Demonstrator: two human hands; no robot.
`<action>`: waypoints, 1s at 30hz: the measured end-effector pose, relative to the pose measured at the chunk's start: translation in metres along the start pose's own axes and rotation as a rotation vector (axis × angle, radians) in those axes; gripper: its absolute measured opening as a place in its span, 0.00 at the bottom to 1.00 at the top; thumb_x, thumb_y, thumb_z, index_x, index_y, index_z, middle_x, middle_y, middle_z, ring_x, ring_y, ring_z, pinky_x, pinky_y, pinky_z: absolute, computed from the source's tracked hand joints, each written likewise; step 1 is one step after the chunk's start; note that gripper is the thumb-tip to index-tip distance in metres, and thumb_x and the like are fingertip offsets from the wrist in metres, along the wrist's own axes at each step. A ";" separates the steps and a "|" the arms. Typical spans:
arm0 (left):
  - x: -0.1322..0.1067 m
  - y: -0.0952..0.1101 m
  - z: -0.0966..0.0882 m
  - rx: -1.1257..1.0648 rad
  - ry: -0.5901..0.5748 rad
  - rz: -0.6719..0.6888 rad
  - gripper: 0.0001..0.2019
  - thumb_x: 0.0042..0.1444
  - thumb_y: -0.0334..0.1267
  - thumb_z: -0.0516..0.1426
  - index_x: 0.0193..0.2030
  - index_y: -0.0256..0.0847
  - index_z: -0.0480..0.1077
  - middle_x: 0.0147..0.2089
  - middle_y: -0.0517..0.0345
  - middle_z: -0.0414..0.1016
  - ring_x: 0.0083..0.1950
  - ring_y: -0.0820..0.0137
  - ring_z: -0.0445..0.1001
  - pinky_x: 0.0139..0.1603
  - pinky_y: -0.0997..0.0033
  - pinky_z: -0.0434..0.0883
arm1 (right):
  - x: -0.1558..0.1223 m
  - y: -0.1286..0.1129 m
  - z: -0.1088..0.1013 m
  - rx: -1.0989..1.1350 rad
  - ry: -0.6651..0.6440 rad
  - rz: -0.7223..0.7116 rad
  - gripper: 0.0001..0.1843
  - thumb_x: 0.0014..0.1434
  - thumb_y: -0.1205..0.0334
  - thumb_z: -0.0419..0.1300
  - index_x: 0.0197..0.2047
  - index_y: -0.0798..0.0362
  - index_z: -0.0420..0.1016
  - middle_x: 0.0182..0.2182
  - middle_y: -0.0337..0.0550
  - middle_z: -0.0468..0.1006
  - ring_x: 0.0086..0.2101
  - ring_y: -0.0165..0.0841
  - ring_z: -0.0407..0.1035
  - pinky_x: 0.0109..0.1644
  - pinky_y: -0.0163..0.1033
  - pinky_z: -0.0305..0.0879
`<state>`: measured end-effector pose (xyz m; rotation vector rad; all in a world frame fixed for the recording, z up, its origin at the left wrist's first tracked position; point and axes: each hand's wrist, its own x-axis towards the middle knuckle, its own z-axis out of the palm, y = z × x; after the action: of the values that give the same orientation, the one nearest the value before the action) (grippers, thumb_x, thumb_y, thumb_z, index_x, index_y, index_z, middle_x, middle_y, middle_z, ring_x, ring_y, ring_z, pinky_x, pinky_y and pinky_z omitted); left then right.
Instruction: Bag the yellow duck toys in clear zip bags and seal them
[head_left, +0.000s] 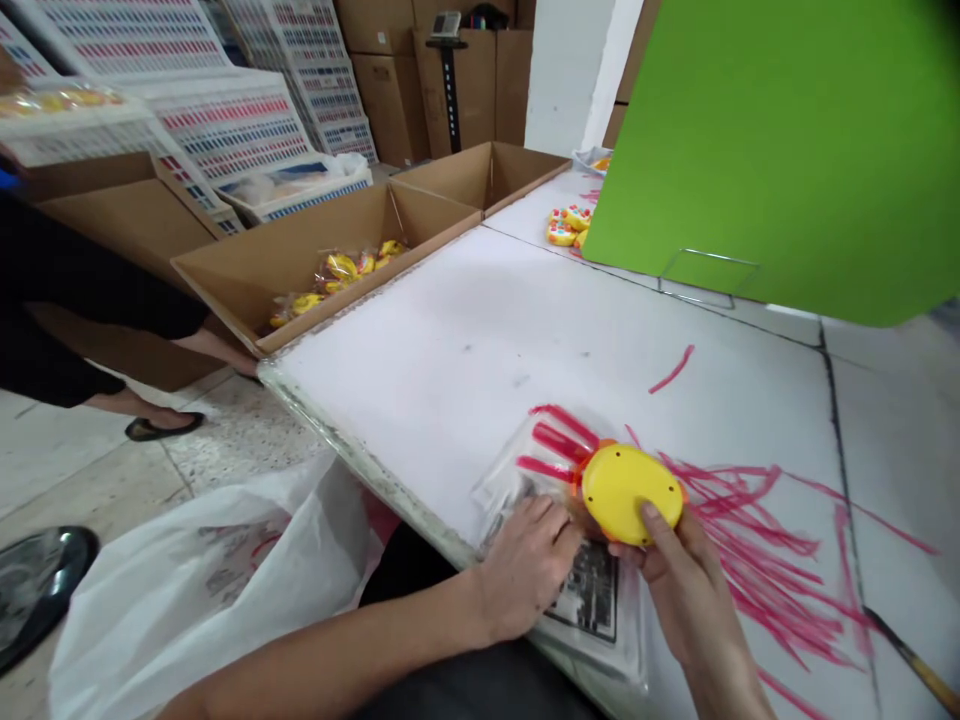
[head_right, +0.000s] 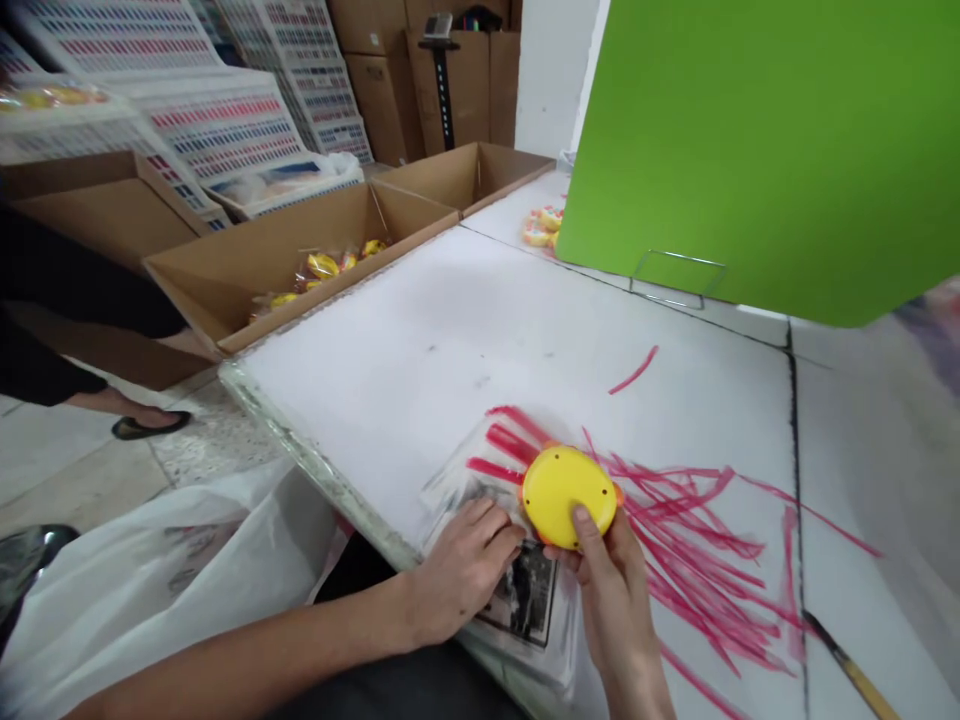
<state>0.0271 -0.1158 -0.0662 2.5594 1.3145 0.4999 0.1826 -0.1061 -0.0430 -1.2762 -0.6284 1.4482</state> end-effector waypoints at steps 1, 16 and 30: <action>0.001 -0.002 -0.001 -0.012 0.000 -0.005 0.09 0.61 0.31 0.47 0.35 0.36 0.67 0.35 0.52 0.67 0.39 0.64 0.64 0.42 0.61 0.67 | -0.001 0.003 -0.001 0.009 0.008 0.013 0.24 0.50 0.54 0.65 0.50 0.47 0.69 0.43 0.41 0.74 0.38 0.36 0.70 0.30 0.35 0.71; 0.015 -0.013 -0.008 -0.025 -0.037 0.009 0.09 0.61 0.29 0.45 0.37 0.34 0.65 0.40 0.48 0.65 0.42 0.62 0.63 0.44 0.61 0.65 | -0.002 0.008 -0.005 0.122 0.048 0.022 0.30 0.47 0.60 0.67 0.54 0.50 0.66 0.48 0.46 0.72 0.40 0.36 0.71 0.34 0.34 0.70; 0.017 -0.021 -0.007 -0.224 0.027 0.005 0.07 0.59 0.31 0.48 0.36 0.38 0.66 0.36 0.53 0.68 0.39 0.66 0.64 0.42 0.64 0.63 | -0.020 -0.010 -0.007 0.139 0.042 0.144 0.24 0.49 0.56 0.67 0.50 0.48 0.70 0.43 0.44 0.76 0.37 0.37 0.73 0.31 0.35 0.72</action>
<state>0.0182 -0.0893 -0.0636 2.3808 1.1875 0.6449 0.1901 -0.1235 -0.0290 -1.2596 -0.4069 1.5511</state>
